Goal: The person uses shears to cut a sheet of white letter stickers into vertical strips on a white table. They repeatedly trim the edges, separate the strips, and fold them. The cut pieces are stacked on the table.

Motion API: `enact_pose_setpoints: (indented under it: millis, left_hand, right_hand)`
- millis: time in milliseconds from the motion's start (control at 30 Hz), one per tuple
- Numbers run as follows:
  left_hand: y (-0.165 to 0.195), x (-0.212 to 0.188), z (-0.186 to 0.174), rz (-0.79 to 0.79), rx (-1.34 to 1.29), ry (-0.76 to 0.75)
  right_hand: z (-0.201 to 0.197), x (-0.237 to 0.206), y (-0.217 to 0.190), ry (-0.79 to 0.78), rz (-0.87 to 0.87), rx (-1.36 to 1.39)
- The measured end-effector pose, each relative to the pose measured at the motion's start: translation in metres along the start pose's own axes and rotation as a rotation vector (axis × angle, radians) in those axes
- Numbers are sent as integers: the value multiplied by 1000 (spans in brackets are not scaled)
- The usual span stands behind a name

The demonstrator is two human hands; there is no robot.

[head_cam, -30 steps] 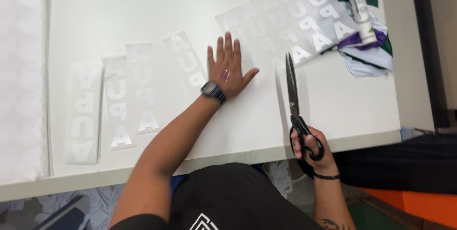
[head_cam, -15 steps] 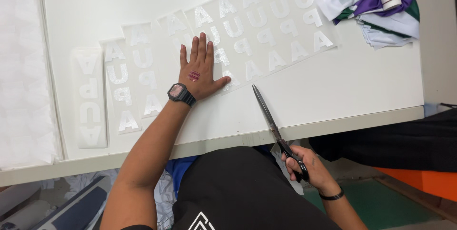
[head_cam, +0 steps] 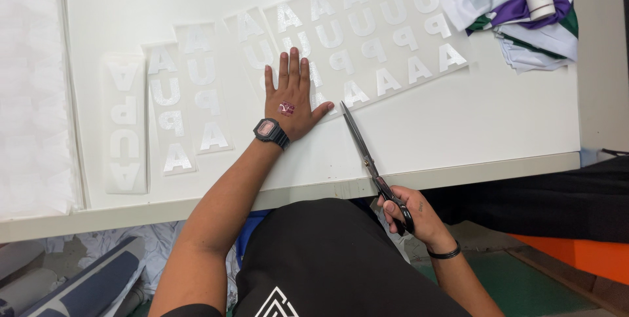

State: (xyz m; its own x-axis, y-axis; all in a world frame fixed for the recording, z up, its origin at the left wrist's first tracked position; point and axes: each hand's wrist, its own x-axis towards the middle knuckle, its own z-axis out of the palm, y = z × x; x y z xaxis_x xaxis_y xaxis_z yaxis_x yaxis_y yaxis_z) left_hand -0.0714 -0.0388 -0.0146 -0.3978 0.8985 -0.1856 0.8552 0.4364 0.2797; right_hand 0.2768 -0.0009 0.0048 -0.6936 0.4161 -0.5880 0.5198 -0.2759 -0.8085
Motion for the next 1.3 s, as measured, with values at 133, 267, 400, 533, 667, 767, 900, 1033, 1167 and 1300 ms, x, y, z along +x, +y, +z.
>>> enact_pose_setpoints:
  millis: [133, 267, 400, 533, 667, 767, 900, 1033, 1167, 1300]
  left_hand:
    - [0, 0, -1, 1, -8, 1]
    - [1, 1, 0, 7, 1, 10]
    - [0, 1, 3, 8, -10, 7]
    - [1, 1, 4, 8, -5, 9]
    - [2, 2, -1, 9, -12, 11]
    - [9, -1, -3, -27, 13, 21]
    - [26, -12, 7, -86, -9, 60]
    - [31, -17, 21, -68, -70, 128]
    - [28, -15, 29, -72, -73, 112]
    - [27, -14, 29, -67, -64, 117]
  right_hand:
    - [3, 3, -5, -2, 2, -18]
    - [11, 7, -6, 23, 7, -57]
    - [15, 6, -7, 29, -5, -39]
    - [16, 4, -9, 31, 7, -28]
    - [18, 4, -9, 31, 0, -18]
    - [19, 4, -7, 33, 6, -25]
    - [16, 2, -4, 34, 13, -26]
    - [14, -1, -4, 33, 26, -48]
    - [14, 0, -10, 31, 30, -30]
    - [16, 8, -20, 53, 63, -32]
